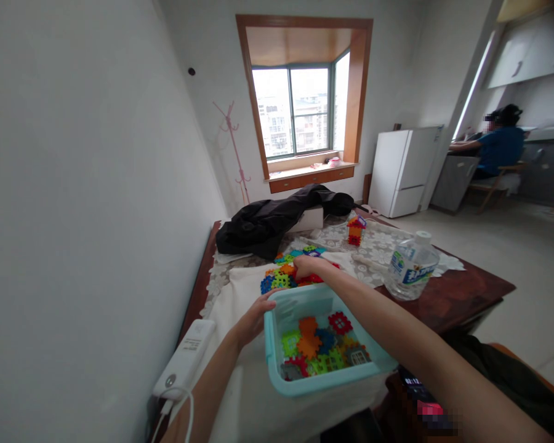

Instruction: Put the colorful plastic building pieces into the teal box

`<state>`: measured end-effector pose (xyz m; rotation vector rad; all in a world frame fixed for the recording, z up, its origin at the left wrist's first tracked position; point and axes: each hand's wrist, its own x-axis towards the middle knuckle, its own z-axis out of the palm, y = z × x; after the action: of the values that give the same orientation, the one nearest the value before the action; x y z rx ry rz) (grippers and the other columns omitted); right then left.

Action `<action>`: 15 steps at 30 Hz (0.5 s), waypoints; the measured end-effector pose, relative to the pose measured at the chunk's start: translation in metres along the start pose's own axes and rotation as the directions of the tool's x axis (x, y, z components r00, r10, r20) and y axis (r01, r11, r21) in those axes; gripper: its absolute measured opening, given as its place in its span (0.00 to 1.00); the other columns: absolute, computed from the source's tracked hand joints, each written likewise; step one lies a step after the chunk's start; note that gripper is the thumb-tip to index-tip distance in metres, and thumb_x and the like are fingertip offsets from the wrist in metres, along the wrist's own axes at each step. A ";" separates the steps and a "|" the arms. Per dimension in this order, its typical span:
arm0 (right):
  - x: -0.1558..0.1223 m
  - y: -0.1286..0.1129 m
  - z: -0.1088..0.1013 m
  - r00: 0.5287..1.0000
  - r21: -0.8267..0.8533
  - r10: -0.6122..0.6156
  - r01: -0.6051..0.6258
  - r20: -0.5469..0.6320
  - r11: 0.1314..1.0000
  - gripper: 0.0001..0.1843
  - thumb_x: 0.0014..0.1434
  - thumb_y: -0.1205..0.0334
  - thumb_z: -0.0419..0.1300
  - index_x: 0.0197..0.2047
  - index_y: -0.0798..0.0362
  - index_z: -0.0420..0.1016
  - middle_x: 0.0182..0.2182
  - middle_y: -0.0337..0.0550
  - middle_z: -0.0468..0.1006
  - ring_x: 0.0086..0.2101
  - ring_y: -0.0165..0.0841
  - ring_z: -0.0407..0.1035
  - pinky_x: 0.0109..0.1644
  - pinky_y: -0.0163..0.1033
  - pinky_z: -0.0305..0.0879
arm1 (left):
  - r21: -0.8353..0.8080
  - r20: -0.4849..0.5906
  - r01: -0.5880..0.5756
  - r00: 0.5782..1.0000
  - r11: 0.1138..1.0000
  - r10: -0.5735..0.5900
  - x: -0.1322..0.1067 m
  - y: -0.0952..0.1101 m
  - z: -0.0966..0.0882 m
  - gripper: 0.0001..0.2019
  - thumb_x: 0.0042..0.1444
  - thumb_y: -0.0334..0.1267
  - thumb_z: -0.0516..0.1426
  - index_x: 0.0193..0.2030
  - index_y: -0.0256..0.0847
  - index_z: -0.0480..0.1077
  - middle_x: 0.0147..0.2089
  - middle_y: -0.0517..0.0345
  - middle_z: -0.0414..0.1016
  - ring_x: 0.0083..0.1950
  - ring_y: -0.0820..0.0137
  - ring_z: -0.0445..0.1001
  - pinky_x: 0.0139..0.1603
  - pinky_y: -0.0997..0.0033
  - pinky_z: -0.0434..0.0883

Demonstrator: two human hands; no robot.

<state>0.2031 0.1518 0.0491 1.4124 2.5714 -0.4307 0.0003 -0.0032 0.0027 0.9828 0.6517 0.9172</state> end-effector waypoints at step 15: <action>0.006 -0.018 0.010 0.876 0.033 -0.446 0.459 -0.184 0.888 0.28 0.55 0.66 0.71 0.60 0.53 0.78 0.57 0.52 0.79 0.54 0.44 0.73 0.58 0.39 0.68 | 0.037 0.005 0.000 1.000 0.999 -0.001 0.000 0.001 0.001 0.26 0.56 0.41 0.66 0.61 0.36 0.77 0.55 0.44 0.84 0.59 0.50 0.80 0.65 0.56 0.71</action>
<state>0.1853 0.1441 0.0411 0.8804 3.0615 -0.4919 0.0008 -0.0036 0.0044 1.0177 0.6665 0.9047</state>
